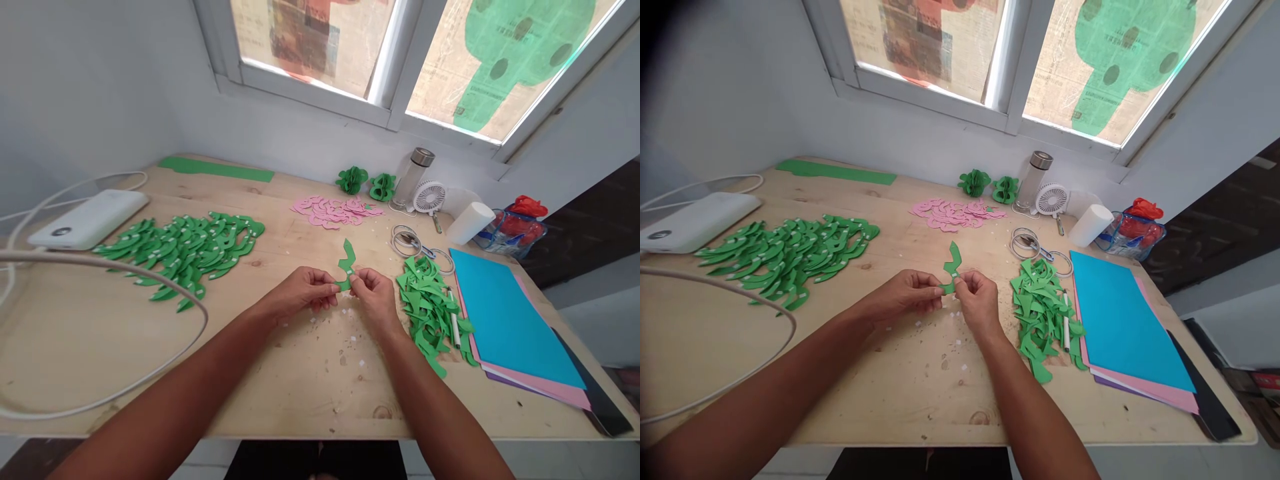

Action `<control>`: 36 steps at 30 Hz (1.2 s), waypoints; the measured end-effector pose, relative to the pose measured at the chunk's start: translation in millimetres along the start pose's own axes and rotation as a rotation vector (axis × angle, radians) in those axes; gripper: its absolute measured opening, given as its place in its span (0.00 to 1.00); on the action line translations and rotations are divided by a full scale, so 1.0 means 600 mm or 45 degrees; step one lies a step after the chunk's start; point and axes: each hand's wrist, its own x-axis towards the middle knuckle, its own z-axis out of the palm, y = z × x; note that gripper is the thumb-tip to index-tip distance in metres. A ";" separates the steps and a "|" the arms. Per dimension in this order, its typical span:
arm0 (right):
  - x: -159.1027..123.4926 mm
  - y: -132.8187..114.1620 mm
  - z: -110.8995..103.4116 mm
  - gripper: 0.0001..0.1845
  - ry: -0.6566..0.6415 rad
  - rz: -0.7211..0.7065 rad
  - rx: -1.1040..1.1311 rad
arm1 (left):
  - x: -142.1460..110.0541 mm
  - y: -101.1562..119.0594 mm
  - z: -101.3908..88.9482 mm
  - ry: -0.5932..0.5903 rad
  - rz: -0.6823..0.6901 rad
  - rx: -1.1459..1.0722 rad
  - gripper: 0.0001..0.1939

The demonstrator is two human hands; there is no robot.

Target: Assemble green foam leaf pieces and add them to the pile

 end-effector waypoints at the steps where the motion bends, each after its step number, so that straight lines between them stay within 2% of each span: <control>1: 0.000 0.000 0.000 0.09 -0.001 0.007 0.015 | 0.000 0.000 -0.001 0.000 0.003 -0.006 0.13; 9: -0.003 -0.007 0.004 0.09 -0.028 0.051 0.111 | 0.000 0.000 -0.004 -0.019 0.026 -0.076 0.13; 17: -0.001 -0.001 0.003 0.09 -0.011 0.033 0.079 | -0.004 0.005 -0.007 -0.025 0.007 -0.102 0.11; 27: -0.006 0.007 0.008 0.09 -0.088 -0.046 0.041 | 0.005 -0.004 0.000 0.134 0.111 -0.047 0.10; 36: -0.003 0.012 0.005 0.08 -0.118 -0.058 -0.014 | 0.004 -0.003 0.000 0.117 0.113 -0.029 0.11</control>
